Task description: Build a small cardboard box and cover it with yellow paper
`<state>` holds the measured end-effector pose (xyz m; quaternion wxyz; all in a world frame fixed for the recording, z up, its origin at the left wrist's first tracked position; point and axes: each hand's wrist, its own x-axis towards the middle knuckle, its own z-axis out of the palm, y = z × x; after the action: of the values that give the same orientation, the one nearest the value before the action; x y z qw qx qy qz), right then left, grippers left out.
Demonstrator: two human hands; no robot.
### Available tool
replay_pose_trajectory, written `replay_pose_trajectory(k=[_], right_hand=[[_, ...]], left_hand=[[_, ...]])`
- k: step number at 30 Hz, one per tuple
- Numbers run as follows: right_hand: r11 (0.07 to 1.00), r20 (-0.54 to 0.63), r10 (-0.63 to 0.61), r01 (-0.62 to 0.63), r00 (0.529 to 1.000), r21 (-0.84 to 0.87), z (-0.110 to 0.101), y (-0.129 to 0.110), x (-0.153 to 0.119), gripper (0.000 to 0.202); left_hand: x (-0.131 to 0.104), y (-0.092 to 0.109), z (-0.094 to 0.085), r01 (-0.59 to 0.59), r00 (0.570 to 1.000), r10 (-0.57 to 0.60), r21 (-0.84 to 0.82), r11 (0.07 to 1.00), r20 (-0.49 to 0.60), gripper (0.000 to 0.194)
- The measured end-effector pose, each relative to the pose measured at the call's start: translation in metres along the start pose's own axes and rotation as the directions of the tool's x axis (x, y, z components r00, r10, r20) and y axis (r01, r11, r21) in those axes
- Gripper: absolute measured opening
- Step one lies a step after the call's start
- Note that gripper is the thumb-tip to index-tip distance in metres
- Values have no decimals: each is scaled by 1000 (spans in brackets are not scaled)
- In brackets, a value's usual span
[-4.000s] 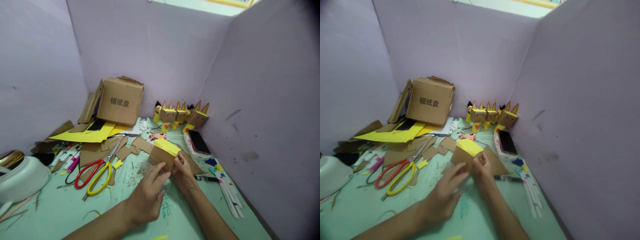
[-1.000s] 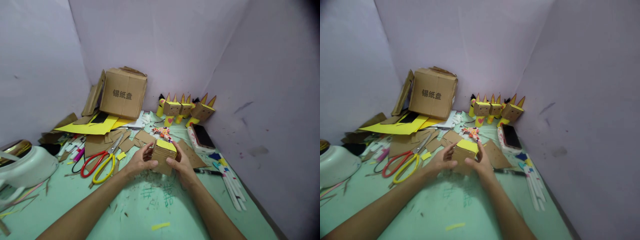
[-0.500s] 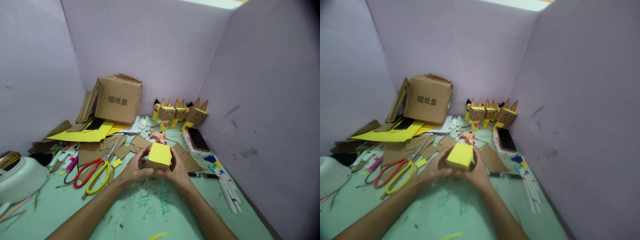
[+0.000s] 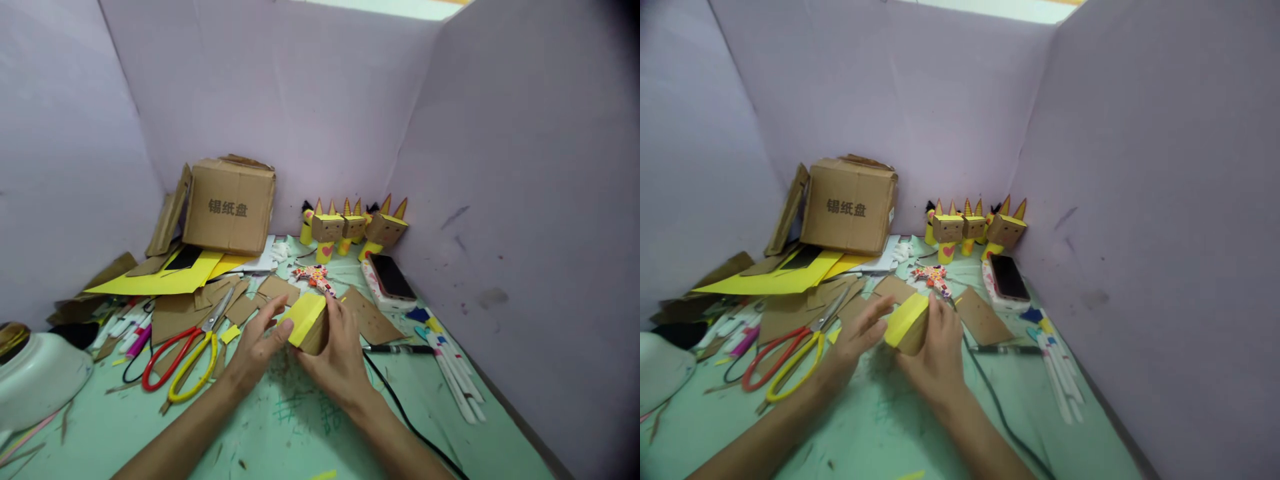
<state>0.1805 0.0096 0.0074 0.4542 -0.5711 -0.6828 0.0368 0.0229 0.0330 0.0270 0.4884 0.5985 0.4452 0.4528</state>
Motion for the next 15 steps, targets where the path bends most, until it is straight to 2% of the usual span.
replay_pose_trajectory(k=[3, 5, 7, 12, 15], right_hand=[[986, 11, -66, 67, 998, -150, -4, -14, 0, 84], [974, 57, -68, 79, 996, -211, -6, -22, 0, 82], [965, 126, -45, 76, 991, -252, -8, -30, -2, 79], [954, 234, 0, 70, 972, -291, -9, -41, -5, 78], [950, 241, 8, 68, 971, -305, -8, -43, -4, 77]], left_hand=[[7, -3, 1, 118, 992, -121, -114, 987, -22, 71], [12, -6, 1, 214, 977, -213, -184, 959, 24, 72], [16, -8, 1, 254, 966, -238, -192, 948, 102, 68], [17, -5, -1, 39, 973, -52, 62, 997, 227, 48], [14, -3, -3, -1, 969, -33, 135, 991, 244, 47]])
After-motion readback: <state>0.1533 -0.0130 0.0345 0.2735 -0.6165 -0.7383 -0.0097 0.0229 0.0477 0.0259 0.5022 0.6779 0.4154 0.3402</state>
